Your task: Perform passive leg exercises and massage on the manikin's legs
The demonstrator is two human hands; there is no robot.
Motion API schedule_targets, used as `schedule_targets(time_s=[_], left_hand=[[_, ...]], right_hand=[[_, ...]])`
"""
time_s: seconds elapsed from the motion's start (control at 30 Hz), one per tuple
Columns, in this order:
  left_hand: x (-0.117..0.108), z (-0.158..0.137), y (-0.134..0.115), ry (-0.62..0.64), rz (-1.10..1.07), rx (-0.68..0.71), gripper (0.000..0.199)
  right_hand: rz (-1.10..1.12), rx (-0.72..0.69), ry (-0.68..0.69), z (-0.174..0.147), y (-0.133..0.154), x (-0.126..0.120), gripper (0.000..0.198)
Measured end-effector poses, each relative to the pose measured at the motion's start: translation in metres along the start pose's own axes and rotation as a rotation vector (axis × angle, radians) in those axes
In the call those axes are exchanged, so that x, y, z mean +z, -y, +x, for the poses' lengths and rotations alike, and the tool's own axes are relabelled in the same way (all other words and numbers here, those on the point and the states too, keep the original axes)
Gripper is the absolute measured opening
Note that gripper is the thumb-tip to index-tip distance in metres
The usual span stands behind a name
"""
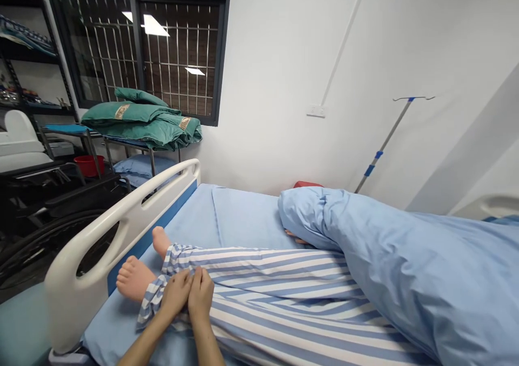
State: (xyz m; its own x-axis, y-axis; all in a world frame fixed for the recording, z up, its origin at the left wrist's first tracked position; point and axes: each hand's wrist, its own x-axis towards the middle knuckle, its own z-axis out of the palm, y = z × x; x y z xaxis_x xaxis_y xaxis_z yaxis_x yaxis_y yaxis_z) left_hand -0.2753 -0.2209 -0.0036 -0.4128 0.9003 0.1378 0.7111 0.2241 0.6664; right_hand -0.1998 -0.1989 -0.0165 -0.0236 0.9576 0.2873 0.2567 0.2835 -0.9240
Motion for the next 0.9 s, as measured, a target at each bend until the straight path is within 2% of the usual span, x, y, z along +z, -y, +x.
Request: schedule_targets(time_s=[0.13, 0.2, 0.3, 0.4, 0.47, 0.7, 0.9], left_hand=[[-0.008, 0.014, -0.031, -0.143, -0.545, -0.072, 0.039], [-0.006, 0.014, -0.04, -0.157, -0.696, -0.104, 0.042], [0.008, 0.006, -0.033, -0.164, -0.597, -0.114, 0.044], [0.022, -0.001, -0.013, -0.144, -0.413, -0.039, 0.042], [0.027, -0.003, -0.003, -0.124, -0.376, 0.011, 0.042], [0.025, -0.003, -0.001, -0.129, -0.346, 0.062, 0.045], [0.023, -0.01, -0.001, -0.001, -0.131, 0.081, 0.036]], right_hand=[[0.074, 0.006, 0.025, 0.001, 0.0, 0.0, 0.044], [0.111, 0.025, 0.031, 0.002, 0.0, -0.002, 0.045], [0.123, 0.067, 0.009, 0.003, 0.0, -0.004, 0.045], [0.087, 0.063, 0.004, 0.001, -0.001, -0.004, 0.043], [0.079, 0.048, 0.019, -0.001, -0.002, -0.002, 0.04], [0.047, 0.012, 0.104, 0.006, 0.006, -0.012, 0.039], [-0.099, -0.109, 0.157, 0.01, 0.027, -0.034, 0.04]])
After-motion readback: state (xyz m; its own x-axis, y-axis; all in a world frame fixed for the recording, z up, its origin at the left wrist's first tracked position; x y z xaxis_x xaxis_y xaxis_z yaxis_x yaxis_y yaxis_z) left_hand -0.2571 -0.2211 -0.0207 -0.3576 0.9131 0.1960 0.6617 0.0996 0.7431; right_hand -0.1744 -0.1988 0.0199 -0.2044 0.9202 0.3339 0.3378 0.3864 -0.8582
